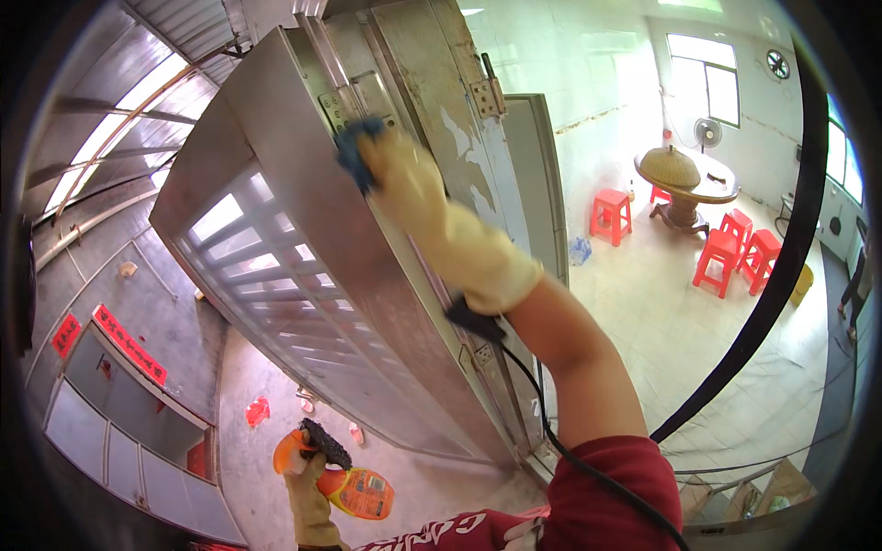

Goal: Cleaning a sliding metal door and frame with a cloth, spray, and abrasive pad.

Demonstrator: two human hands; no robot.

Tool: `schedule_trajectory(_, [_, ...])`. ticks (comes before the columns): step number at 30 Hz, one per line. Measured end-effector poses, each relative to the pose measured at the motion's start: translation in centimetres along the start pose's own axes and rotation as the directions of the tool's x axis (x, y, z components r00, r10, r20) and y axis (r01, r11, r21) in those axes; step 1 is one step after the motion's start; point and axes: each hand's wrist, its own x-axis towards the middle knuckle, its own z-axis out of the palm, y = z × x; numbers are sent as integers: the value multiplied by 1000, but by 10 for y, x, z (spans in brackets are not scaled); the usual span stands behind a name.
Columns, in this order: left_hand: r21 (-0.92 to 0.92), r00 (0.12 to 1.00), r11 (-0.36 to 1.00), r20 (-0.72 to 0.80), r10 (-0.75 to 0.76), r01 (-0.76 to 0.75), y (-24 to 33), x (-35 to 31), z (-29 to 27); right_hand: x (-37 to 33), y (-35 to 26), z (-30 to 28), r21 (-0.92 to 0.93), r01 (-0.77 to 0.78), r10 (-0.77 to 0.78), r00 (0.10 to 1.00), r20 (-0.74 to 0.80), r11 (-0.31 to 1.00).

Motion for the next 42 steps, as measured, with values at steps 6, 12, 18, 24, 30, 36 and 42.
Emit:
schedule_trajectory(6, [-32,997,999,71,-15,17,9,7,19,-93,31,-52,18,-58,43,881,471,998])
schedule_trajectory(12, [-52,995,998,96,-31,36,-13,20,25,86,51,-45,-390,181,-199,980,-4,903])
schedule_trajectory(18, [14,1000,1000,4,-4,4,-7,12,3,-8,40,-2,-511,68,-27,996,88,857])
schedule_trajectory(24, [-26,1000,1000,31,-2,3,-24,26,-27,-134,48,-63,-294,-109,279,722,634,950])
schedule_trajectory(30, [-2,998,999,54,35,-35,-27,35,-32,-31,28,-67,-214,-304,305,952,-25,929])
schedule_trajectory(36, [-37,999,999,19,-33,33,-35,34,-40,12,86,1,-293,187,-277,912,-303,938])
schedule_trajectory(42, [-64,997,996,-39,-62,60,-40,43,-28,165,63,1,-471,-133,-4,960,-280,872])
